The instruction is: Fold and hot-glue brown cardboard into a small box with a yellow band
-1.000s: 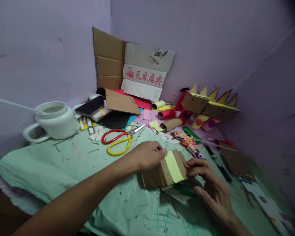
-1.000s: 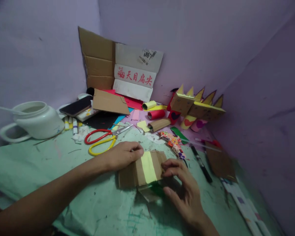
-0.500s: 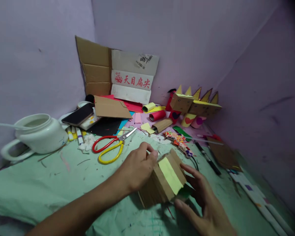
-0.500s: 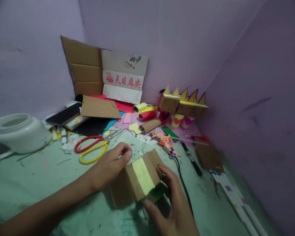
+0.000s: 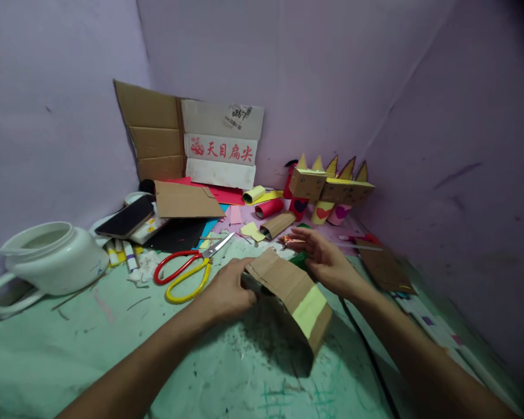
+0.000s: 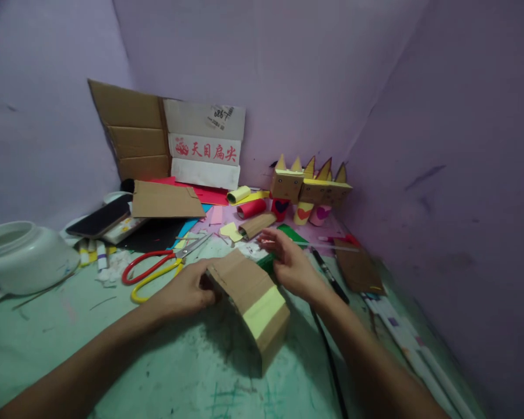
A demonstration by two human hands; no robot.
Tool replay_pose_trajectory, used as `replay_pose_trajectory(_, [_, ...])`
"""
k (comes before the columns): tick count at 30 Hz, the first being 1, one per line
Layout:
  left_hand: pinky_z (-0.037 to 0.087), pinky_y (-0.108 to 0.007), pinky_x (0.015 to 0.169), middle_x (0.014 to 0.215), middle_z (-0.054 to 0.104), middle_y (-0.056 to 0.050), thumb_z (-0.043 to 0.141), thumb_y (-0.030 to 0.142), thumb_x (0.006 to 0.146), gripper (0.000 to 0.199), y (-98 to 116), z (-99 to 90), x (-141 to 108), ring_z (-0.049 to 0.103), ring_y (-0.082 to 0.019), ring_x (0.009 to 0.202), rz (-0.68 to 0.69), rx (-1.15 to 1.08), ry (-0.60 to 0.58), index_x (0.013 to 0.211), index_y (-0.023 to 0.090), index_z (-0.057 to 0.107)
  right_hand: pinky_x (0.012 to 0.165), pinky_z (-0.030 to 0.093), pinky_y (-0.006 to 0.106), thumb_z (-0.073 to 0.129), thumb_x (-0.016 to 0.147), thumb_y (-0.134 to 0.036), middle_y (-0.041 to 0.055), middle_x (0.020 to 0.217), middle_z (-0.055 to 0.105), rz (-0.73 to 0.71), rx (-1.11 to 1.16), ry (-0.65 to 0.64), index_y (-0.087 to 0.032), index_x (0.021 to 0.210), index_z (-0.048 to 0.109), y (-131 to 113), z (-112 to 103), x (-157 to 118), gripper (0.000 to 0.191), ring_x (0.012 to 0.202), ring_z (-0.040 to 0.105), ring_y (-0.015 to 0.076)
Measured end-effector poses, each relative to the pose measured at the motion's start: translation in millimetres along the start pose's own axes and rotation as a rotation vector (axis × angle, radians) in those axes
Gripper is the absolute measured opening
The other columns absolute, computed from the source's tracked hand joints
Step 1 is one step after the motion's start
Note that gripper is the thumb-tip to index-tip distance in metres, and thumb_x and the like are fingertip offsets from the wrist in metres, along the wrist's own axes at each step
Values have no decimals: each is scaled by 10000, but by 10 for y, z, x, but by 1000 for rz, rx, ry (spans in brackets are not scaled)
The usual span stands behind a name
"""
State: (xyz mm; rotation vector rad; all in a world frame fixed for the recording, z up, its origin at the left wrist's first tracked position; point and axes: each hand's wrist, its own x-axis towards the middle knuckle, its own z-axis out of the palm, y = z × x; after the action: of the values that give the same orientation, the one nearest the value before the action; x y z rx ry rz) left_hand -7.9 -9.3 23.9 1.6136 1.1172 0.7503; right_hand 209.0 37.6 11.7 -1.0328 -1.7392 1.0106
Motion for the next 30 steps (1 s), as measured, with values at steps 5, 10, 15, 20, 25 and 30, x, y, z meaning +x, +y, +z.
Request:
replay_pose_trajectory(5, [446, -262, 586, 707, 645, -17, 623, 143, 548, 299, -64, 36, 27, 547, -143, 602, -127, -212, -105, 841, 121, 676, 899, 428, 446, 537, 815, -331, 113, 1098, 604, 58, -198, 287, -189, 1094, 535, -167, -17, -309, 313, 998, 576, 237])
replay_pose_trajectory(10, [412, -259, 499, 666, 611, -27, 630, 276, 627, 276, -78, 84, 41, 497, -129, 530, -182, -98, 17, 848, 125, 700, 842, 466, 425, 599, 745, -544, 121, 1036, 655, 311, -64, 130, -174, 1092, 565, -284, -63, -632, 509, 969, 607, 266])
replay_pose_trajectory(15, [448, -325, 731, 914, 662, -92, 670, 232, 609, 189, 8, 189, -8, 571, -246, 892, 84, -54, 54, 763, 136, 720, 708, 480, 336, 783, 552, -363, 85, 946, 691, 441, 171, -122, -146, 1027, 600, -239, 7, -586, 553, 840, 629, 237])
replay_pose_trajectory(20, [470, -305, 679, 698, 664, -29, 679, 231, 608, 144, -82, 309, 18, 599, -189, 715, -55, -300, -34, 707, 126, 684, 624, 465, 254, 828, 481, -281, 1, 721, 673, 541, 540, -277, -134, 849, 647, -164, 22, -410, 436, 644, 608, 144])
replay_pose_trajectory(25, [367, -202, 382, 450, 569, 31, 717, 245, 560, 157, -164, 356, 55, 469, -80, 365, -197, -383, -29, 632, 119, 658, 613, 488, 259, 820, 453, -219, -1, 692, 674, 570, 610, -290, -136, 831, 645, -156, 44, -301, 425, 626, 620, 145])
replay_pose_trajectory(30, [475, -254, 457, 497, 651, -33, 748, 255, 522, 192, -190, 355, 32, 594, -142, 447, -212, -438, -82, 621, 107, 674, 580, 505, 257, 785, 479, -184, 1, 680, 692, 548, 596, -280, -150, 799, 661, -169, 71, -295, 345, 597, 622, 143])
